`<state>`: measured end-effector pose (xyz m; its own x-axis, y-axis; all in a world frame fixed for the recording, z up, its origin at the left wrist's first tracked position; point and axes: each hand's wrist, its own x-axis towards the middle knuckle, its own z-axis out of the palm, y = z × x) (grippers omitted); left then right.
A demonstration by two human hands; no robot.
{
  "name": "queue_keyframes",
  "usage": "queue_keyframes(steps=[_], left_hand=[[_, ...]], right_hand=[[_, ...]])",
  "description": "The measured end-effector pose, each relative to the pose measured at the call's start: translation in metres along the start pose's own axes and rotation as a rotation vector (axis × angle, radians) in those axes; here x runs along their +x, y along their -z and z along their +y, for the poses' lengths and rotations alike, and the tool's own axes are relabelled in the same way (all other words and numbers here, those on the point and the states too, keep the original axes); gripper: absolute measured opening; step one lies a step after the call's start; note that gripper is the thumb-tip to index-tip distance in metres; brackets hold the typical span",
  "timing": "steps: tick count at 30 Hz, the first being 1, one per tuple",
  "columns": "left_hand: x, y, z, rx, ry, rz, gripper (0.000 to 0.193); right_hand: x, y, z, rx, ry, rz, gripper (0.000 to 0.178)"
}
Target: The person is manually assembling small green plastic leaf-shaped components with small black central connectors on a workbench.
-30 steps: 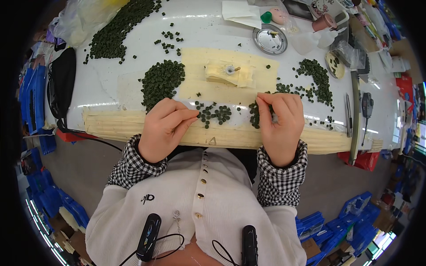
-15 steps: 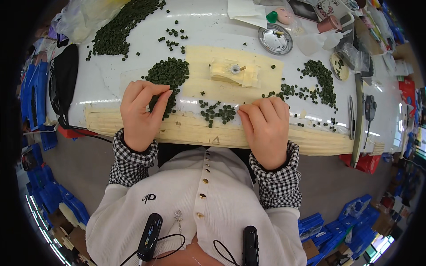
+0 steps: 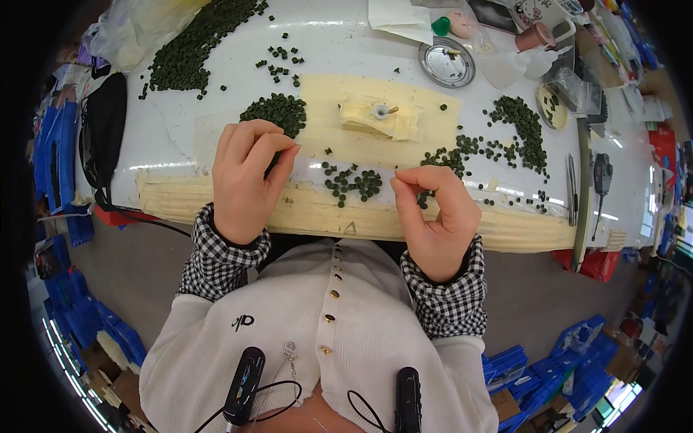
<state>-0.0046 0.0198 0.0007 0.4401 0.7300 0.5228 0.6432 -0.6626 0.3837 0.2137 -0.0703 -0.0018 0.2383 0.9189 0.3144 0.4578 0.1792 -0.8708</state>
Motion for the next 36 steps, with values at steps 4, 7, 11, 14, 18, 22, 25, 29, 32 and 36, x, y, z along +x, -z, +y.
queue_keyframes(steps=[4, 7, 11, 14, 18, 22, 25, 29, 32, 36], left_hand=[[-0.008, 0.006, 0.017, -0.635, 0.327, -0.032, 0.01], [-0.009, 0.008, 0.026, -1.154, 0.521, -0.094, 0.009], [-0.015, 0.003, 0.019, -1.545, 0.656, -0.293, 0.014], [-0.018, 0.0, 0.022, -1.662, 0.77, -0.337, 0.016], [-0.016, -0.002, 0.027, -1.705, 0.826, -0.317, 0.021], [-0.014, 0.0, 0.029, -1.664, 0.822, -0.327, 0.023], [-0.017, -0.001, 0.029, -1.662, 0.789, -0.274, 0.022], [-0.017, -0.001, 0.031, -1.632, 0.729, -0.227, 0.021], [-0.022, -0.003, 0.03, -1.578, 0.675, -0.22, 0.02], [-0.022, -0.002, 0.031, -1.526, 0.636, -0.191, 0.019]], right_hand=[[-0.001, -0.007, -0.01, 0.389, -0.251, -0.07, 0.016], [0.001, -0.012, -0.019, 0.625, -0.38, -0.167, 0.018], [0.0, -0.016, -0.015, 0.772, -0.35, -0.217, 0.022], [-0.001, -0.018, -0.006, 0.785, -0.269, -0.242, 0.02], [-0.002, -0.02, -0.014, 0.804, -0.357, -0.192, 0.017], [-0.002, -0.021, -0.015, 0.681, -0.317, -0.164, 0.015], [-0.001, -0.026, -0.017, 0.555, -0.219, -0.135, 0.015], [0.001, -0.028, -0.018, 0.398, -0.072, -0.104, 0.015], [0.002, -0.032, -0.021, 0.344, -0.044, -0.063, 0.013], [0.001, -0.035, -0.022, 0.352, -0.055, -0.056, 0.013]])
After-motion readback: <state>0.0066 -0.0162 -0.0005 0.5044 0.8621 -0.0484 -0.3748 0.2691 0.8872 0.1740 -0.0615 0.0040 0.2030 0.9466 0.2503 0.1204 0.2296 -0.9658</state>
